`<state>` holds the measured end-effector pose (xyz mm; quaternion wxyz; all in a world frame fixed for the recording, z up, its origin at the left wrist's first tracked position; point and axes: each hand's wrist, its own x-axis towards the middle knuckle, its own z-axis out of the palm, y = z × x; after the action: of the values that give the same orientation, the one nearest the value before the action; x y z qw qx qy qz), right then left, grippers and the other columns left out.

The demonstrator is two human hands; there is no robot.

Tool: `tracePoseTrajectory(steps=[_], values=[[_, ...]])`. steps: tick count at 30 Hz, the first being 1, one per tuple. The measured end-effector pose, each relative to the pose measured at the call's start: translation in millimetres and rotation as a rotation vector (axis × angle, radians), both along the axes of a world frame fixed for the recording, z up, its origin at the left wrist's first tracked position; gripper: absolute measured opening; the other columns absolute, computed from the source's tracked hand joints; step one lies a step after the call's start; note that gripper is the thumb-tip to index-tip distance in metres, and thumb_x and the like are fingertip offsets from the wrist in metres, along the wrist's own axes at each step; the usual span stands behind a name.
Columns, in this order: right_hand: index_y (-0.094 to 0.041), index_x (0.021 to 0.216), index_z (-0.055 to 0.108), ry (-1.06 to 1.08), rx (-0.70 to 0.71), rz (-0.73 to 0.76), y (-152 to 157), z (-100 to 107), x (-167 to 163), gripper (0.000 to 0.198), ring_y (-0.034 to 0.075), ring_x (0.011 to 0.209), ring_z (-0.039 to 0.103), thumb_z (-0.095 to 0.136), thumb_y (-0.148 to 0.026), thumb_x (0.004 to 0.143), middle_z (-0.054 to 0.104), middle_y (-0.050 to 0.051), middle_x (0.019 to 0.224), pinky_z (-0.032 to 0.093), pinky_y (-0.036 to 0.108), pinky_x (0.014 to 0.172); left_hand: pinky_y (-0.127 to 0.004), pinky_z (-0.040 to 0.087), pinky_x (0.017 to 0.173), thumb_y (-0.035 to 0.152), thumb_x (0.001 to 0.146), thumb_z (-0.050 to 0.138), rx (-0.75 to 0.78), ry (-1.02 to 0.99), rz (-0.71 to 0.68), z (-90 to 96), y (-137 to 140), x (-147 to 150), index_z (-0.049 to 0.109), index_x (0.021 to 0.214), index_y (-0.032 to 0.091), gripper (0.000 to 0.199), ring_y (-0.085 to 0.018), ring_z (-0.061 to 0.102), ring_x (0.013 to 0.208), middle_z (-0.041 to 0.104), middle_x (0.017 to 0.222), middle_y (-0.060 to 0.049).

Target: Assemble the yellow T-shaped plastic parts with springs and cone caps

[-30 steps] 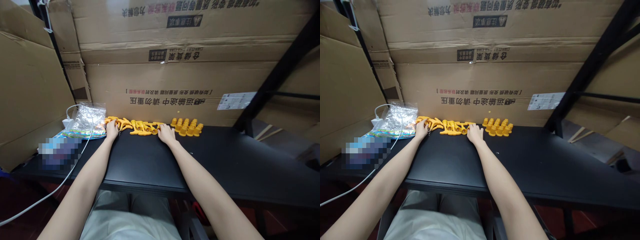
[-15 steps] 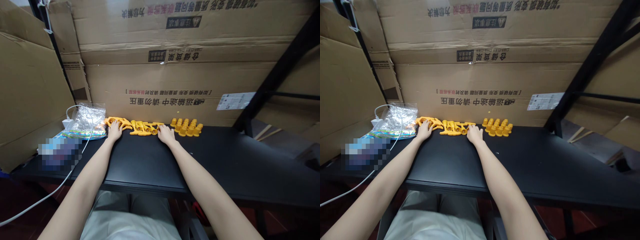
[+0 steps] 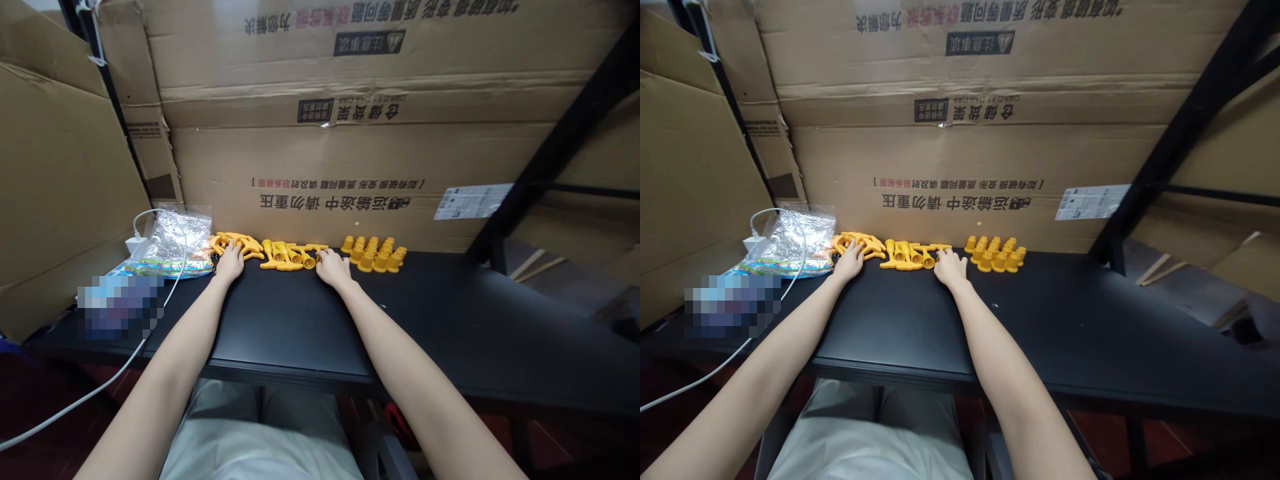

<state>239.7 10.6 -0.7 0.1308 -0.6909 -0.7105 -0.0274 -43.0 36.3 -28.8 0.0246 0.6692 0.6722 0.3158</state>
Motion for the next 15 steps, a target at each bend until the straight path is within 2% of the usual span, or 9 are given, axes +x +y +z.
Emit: tracePoseTrajectory(steps=[7, 12, 15], values=[[-0.017, 0.124, 0.057, 0.011, -0.001, -0.002, -1.3, 2.4, -1.3, 0.04, 0.029, 0.118, 0.052, 0.03, -0.021, 0.094, 0.053, 0.015, 0.134, 0.036, 0.048, 0.096, -0.054, 0.04, 0.103, 0.029, 0.093, 0.038, -0.02, 0.115, 0.076, 11.1, -10.6, 6.3, 0.05, 0.134, 0.022, 0.043, -0.031, 0.042, 0.133, 0.041, 0.149, -0.013], [-0.014, 0.116, 0.057, 0.039, 0.018, -0.076, -1.4, 2.9, -1.5, 0.033, 0.029, 0.113, 0.055, 0.035, -0.026, 0.095, 0.055, 0.017, 0.126, 0.038, 0.048, 0.094, -0.055, 0.039, 0.102, 0.035, 0.092, 0.042, -0.005, 0.155, 0.074, 11.9, -13.5, 7.7, 0.052, 0.129, 0.02, 0.041, -0.032, 0.04, 0.133, 0.04, 0.149, -0.014], [-0.014, 0.115, 0.056, 0.051, 0.033, -0.125, 0.9, 0.4, 1.3, 0.028, 0.029, 0.114, 0.055, 0.041, -0.021, 0.092, 0.054, 0.017, 0.125, 0.039, 0.046, 0.094, -0.053, 0.038, 0.103, 0.034, 0.088, 0.05, 0.046, 0.188, 0.045, 12.4, -13.7, 7.4, 0.055, 0.122, 0.02, 0.037, -0.031, 0.04, 0.133, 0.039, 0.149, -0.014]])
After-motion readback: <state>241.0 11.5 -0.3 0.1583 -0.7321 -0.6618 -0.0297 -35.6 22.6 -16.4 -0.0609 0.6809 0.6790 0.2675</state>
